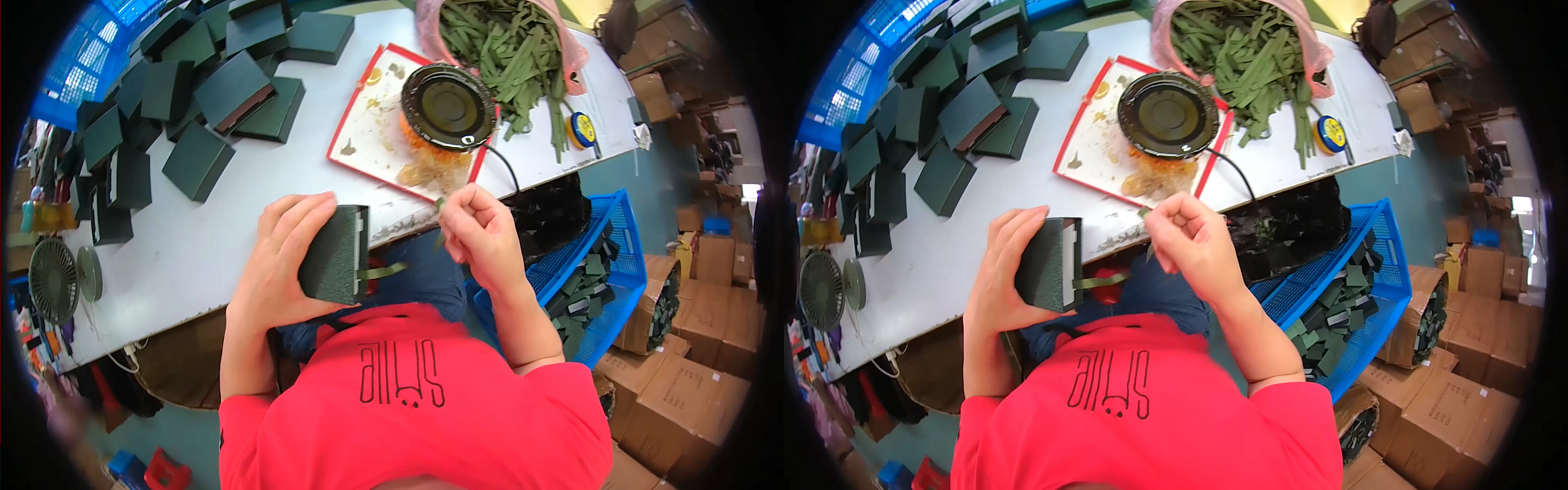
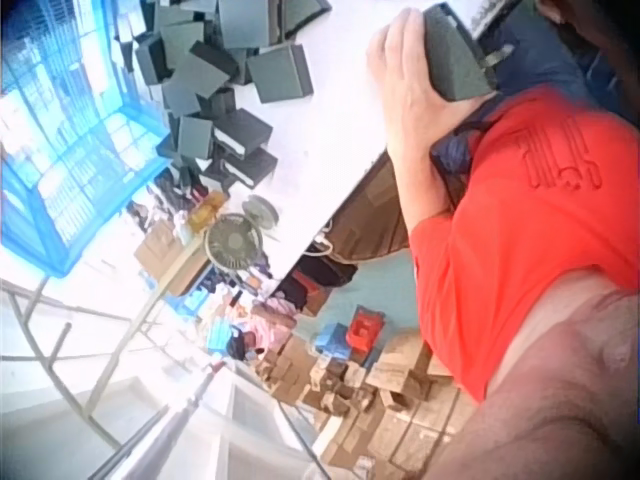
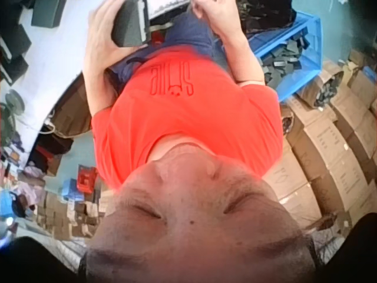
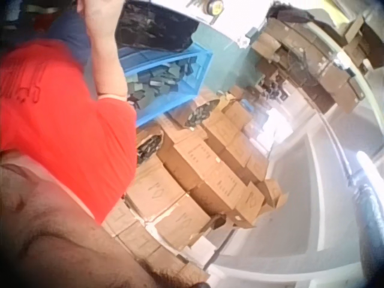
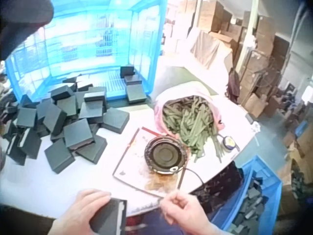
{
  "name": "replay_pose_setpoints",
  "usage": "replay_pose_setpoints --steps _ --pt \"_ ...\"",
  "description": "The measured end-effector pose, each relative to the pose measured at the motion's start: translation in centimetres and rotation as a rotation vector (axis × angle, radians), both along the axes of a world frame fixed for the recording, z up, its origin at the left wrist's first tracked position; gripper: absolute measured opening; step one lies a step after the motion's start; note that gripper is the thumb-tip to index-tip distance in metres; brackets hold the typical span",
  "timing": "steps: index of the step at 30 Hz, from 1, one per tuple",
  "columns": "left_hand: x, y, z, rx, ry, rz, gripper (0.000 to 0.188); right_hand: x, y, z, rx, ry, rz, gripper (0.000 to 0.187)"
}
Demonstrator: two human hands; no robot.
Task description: The person sits at a table and repeatedly picks up green rectangular sponges and green ribbons. They wrap the ribbons around the sponges to create handles and place the finished items into a blue crate.
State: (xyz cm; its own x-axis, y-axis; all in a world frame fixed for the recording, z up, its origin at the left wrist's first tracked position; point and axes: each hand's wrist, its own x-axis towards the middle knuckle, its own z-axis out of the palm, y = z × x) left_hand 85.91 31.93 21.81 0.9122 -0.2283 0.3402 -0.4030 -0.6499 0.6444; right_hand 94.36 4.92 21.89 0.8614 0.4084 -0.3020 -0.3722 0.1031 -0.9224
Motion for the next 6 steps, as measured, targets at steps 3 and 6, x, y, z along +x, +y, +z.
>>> replay_pose_setpoints --steps 3,6 --pt "0.4 -0.2 -0.2 -0.114 -0.031 -0.101 0.102 -1.1 0.9 1.1 -0.047 0.074 0.215 0.013" --pt "0.3 -0.2 0.0 -0.140 -0.031 -0.147 0.105 -1.1 1.7 0.9 -0.060 0.101 0.312 0.016"
